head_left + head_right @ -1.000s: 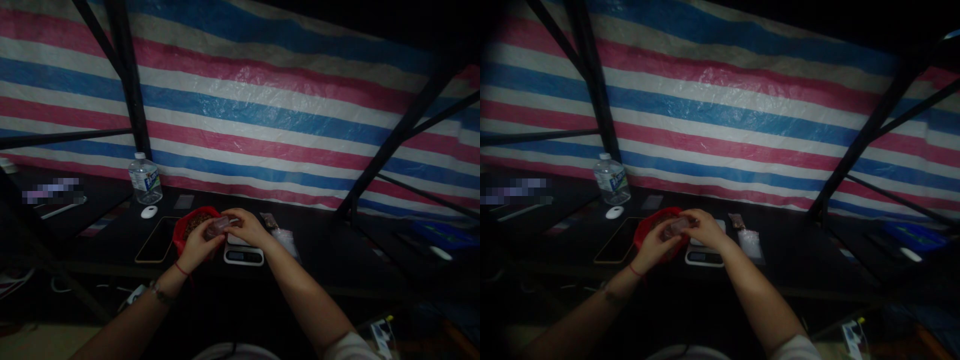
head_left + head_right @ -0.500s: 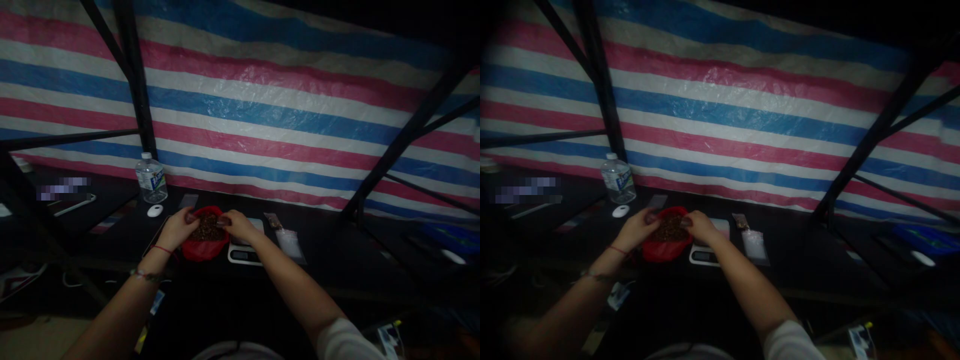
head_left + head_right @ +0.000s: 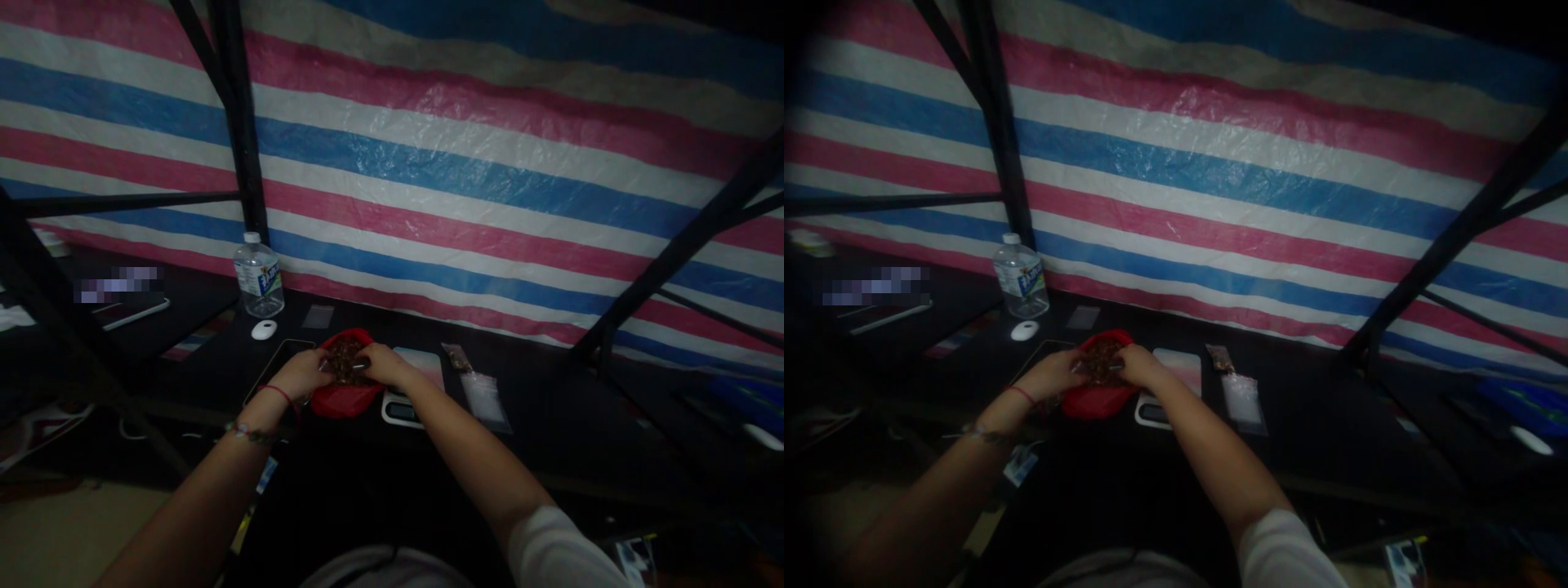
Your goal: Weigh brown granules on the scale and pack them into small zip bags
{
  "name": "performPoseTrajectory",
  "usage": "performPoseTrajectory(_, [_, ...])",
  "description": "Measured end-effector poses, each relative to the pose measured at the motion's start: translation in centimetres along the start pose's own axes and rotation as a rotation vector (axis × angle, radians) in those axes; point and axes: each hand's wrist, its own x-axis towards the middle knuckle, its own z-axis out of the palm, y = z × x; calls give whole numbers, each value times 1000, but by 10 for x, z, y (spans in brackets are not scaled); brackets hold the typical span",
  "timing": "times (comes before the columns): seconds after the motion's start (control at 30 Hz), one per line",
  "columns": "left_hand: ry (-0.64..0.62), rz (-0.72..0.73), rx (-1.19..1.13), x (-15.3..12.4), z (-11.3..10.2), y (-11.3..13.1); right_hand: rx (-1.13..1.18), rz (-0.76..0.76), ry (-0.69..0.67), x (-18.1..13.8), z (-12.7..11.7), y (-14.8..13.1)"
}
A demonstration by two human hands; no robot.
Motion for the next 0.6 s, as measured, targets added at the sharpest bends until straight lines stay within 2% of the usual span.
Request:
performPoseTrajectory(0.13, [16, -5, -5, 0, -2, 2, 124, -15, 13, 5, 6, -3])
performPoseTrajectory(0.27, [27, 3, -39, 0, -2, 5, 218, 48, 63, 8, 15, -9])
performPoseTrajectory(0.6, [141, 97, -207, 5, -1, 4, 519, 78, 120, 11, 21, -8])
